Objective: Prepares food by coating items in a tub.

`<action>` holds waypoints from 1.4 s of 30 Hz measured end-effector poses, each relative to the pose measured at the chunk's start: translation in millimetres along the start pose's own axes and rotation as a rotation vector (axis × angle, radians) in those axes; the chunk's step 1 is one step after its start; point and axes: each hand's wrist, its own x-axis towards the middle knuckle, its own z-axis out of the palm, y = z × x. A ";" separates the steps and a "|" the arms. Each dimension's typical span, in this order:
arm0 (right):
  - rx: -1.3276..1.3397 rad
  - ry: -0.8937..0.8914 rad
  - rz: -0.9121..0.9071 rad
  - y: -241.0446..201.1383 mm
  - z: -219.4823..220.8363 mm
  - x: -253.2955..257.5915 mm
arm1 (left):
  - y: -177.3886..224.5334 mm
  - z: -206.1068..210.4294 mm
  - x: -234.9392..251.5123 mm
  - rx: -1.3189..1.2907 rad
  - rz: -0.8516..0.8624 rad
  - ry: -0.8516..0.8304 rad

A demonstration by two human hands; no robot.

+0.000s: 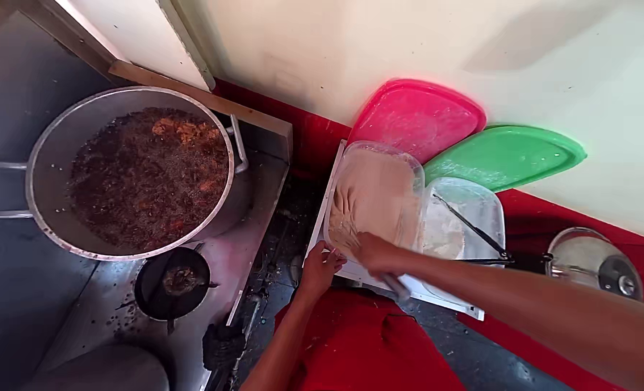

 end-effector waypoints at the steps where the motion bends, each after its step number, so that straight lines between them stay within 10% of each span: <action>1: 0.069 -0.003 -0.013 5.2 -15.3 9.0 | 0.1 0.7 -2.0 -0.009 0.000 0.013; 5: 0.498 0.077 -0.069 -8.2 -90.8 50.8 | 1.5 4.5 -3.7 -0.012 -0.002 0.030; 10: 1.508 -0.510 -0.569 75.8 -156.4 87.0 | -4.3 9.5 -8.4 -0.039 0.007 0.086; 12: 1.600 -0.463 -0.759 113.5 -153.1 94.6 | -4.5 11.3 -9.6 -0.032 0.011 0.109; 14: 1.464 -0.250 -0.877 130.2 -141.1 84.3 | -4.4 14.2 -11.0 -0.018 0.011 0.124; 16: 1.524 -0.065 -0.575 105.9 -113.2 52.2 | -5.0 16.0 -11.4 -0.013 0.015 0.133; 21: 0.439 0.060 0.075 68.2 -53.0 41.3 | -0.6 11.1 -11.6 -0.009 0.003 0.106; 28: -0.732 0.556 -0.106 48.3 -127.7 23.0 | -3.8 6.6 -5.4 0.030 0.014 0.065; 42: -0.666 0.107 0.122 85.8 -58.7 -18.2 | -14.0 8.4 -1.6 -0.096 0.057 0.068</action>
